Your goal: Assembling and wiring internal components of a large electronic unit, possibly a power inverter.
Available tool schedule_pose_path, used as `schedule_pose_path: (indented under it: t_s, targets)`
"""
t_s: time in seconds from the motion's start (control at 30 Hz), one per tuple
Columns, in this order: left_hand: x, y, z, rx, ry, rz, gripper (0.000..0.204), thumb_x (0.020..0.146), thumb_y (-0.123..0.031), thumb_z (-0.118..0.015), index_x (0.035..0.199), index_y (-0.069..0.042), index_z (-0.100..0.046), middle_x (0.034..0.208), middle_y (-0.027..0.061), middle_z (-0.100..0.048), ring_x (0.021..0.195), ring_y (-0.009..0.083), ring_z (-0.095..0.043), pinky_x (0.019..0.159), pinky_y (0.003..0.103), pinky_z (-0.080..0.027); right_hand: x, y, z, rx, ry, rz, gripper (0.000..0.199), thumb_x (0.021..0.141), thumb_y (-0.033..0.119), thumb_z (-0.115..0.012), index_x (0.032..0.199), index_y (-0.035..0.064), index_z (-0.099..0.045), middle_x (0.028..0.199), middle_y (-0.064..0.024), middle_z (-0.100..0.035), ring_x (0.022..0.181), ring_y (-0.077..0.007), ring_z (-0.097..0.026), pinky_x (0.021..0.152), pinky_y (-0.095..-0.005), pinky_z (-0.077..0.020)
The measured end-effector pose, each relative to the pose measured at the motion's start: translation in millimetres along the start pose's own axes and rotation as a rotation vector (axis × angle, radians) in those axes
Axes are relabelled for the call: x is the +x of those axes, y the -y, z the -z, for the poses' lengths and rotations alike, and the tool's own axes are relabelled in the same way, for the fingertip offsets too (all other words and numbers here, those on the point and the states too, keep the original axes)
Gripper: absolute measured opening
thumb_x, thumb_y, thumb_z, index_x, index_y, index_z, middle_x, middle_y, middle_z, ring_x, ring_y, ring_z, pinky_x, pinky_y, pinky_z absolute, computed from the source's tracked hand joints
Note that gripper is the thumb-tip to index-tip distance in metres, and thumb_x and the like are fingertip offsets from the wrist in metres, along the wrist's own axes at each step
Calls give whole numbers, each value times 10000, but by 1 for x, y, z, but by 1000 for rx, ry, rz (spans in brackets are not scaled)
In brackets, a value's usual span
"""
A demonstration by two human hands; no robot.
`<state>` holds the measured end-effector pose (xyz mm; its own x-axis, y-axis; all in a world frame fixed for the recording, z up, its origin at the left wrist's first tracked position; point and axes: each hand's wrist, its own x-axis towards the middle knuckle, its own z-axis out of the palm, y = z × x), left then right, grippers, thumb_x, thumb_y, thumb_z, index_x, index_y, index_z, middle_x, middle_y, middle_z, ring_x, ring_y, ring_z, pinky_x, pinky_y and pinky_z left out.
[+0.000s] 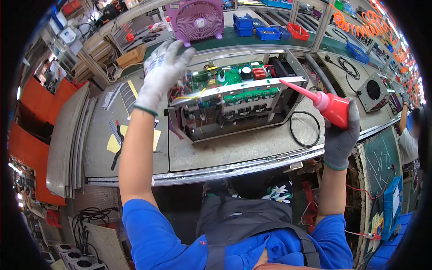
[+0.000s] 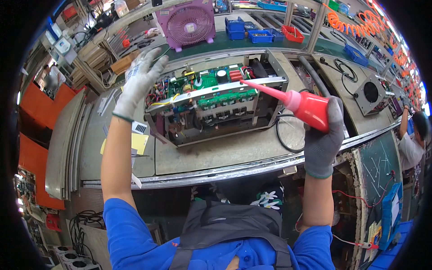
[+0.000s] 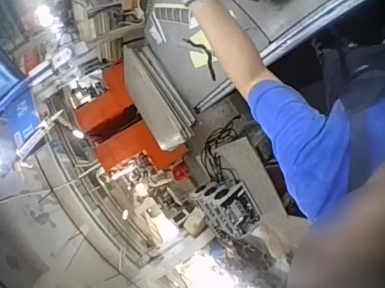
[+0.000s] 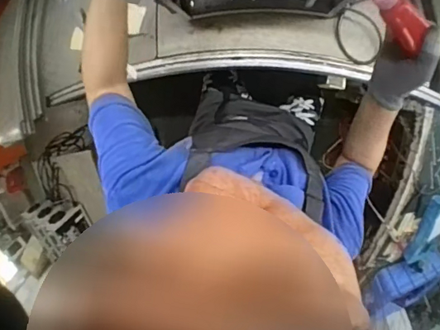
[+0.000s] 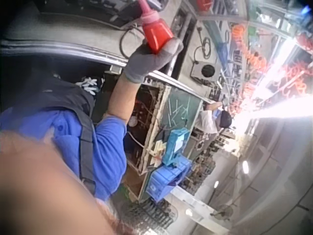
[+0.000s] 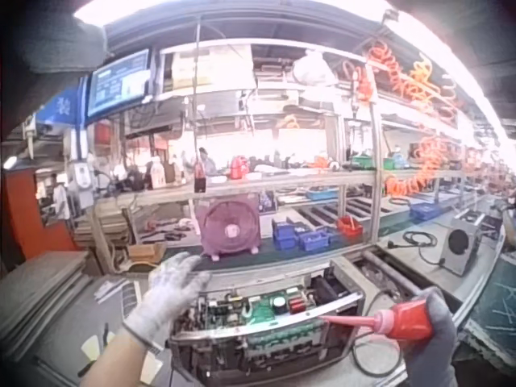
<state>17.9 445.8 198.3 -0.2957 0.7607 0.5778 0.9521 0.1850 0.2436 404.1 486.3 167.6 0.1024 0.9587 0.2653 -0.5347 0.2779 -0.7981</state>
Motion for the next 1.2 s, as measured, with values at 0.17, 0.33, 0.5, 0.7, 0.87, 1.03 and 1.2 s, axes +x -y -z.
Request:
schedule_pose_path:
  t_s: [0.17,0.33,0.5,0.7,0.87,1.03,1.2]
  targets:
    - [-34,19,-10,-163,146,-145,513,1040,-457,-424,1264,-49,-642,1254,197,-628,1171,371,-580,1024,437,-430,-1,-4,-35,-53,208,174,238,951,247,-639,1051,47,-556,963,-50,-550,892,-114,-567,777,-251,-457]
    - [-97,-16,9,-366,-55,-115,394,1045,-385,-505,1269,-91,-640,1188,149,-640,1149,360,-565,1020,467,-392,-18,8,-45,-383,507,354,351,837,296,-663,1017,48,-493,890,-75,-497,803,-143,-459,738,-275,-391]
    - [-129,-38,24,-317,-115,-114,561,1056,-519,-407,1317,-80,-640,1188,156,-640,1179,369,-540,1102,525,-304,-39,21,-51,-564,698,368,378,699,230,-784,880,59,-500,790,-52,-485,709,-137,-444,637,-271,-353]
    - [-137,-36,28,-295,-98,-101,590,1060,-535,-372,1341,-83,-627,1225,157,-621,1215,350,-528,1125,510,-280,-48,25,-59,-549,834,578,317,682,86,-865,791,22,-575,689,-68,-523,561,-166,-505,518,-296,-395]
    - [-134,-38,29,-314,-87,-144,574,1066,-514,-378,1339,-72,-623,1224,152,-618,1196,334,-533,1108,476,-294,-55,19,-60,-635,884,744,322,636,154,-886,782,86,-608,674,-46,-503,534,-252,-503,472,-356,-390]
    - [-137,-39,28,-293,-89,-126,569,1061,-519,-385,1346,-85,-618,1232,144,-607,1191,331,-532,1142,507,-253,-72,25,-71,-715,1047,877,399,621,211,-912,776,111,-558,670,-50,-515,524,-236,-523,452,-353,-375]
    - [-134,-38,28,-266,-85,-121,514,1057,-472,-420,1339,-92,-619,1215,140,-604,1168,329,-537,1144,523,-241,-60,29,-76,-708,1026,546,270,734,205,-825,832,67,-614,739,-69,-560,613,-200,-565,561,-317,-448]
